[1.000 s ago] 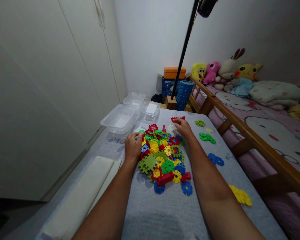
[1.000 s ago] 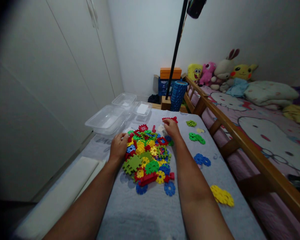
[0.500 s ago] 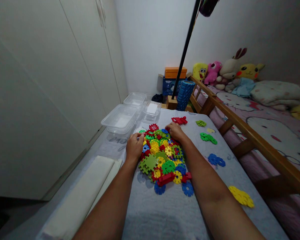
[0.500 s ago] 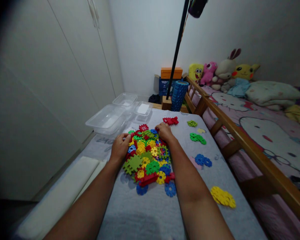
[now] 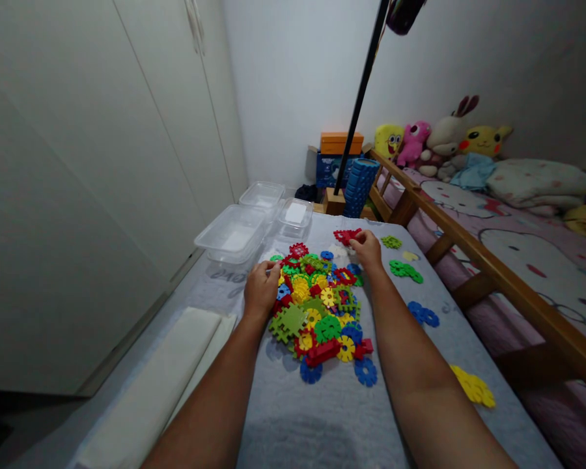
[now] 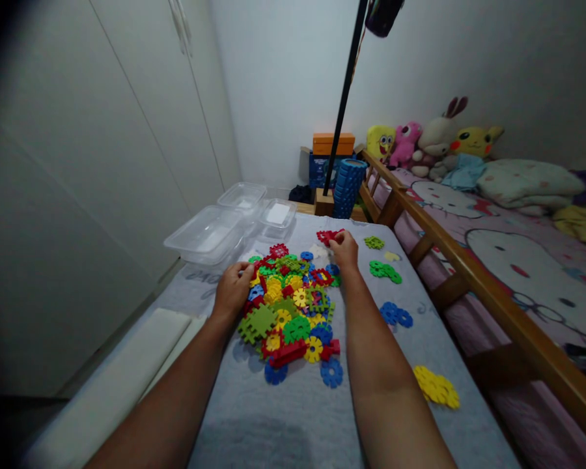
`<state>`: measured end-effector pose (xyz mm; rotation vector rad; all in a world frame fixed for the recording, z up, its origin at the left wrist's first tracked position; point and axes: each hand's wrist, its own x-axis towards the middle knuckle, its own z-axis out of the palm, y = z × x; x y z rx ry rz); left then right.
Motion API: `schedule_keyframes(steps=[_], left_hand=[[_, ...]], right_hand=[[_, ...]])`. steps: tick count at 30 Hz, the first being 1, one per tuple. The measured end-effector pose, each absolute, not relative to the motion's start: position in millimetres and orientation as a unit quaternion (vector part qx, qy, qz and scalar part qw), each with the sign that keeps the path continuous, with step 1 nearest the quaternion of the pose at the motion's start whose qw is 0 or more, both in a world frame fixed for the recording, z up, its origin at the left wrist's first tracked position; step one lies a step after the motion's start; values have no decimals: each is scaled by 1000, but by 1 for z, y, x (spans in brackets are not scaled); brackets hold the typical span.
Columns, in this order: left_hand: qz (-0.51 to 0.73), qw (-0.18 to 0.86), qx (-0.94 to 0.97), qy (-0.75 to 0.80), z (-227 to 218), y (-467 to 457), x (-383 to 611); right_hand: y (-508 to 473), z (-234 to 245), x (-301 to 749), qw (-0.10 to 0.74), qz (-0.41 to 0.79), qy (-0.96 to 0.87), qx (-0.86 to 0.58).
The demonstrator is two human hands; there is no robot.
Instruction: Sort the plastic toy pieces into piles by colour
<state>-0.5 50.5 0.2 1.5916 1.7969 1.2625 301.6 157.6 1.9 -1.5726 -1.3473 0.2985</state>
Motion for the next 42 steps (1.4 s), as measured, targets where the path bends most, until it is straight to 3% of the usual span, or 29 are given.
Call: schedule_keyframes(steps=[5, 14, 24, 34, 37, 42], left_hand=[[445, 216, 576, 651, -1, 51, -1], [425, 223, 579, 659, 0, 51, 0], [422, 222, 575, 665, -2, 52, 0], [417, 229, 573, 668, -1, 51, -1], [419, 228, 574, 665, -2, 52, -1], [414, 222, 581, 665, -2, 53, 0]], right_hand=[[165, -11, 307, 561, 146, -469, -666], [177, -15, 299, 591, 269, -415, -638], [164, -8, 319, 491, 98, -472, -726], [163, -5, 309, 501, 131, -516, -682], [160, 5, 300, 450, 145, -610, -635], [152, 12, 280, 268, 171, -769, -555]])
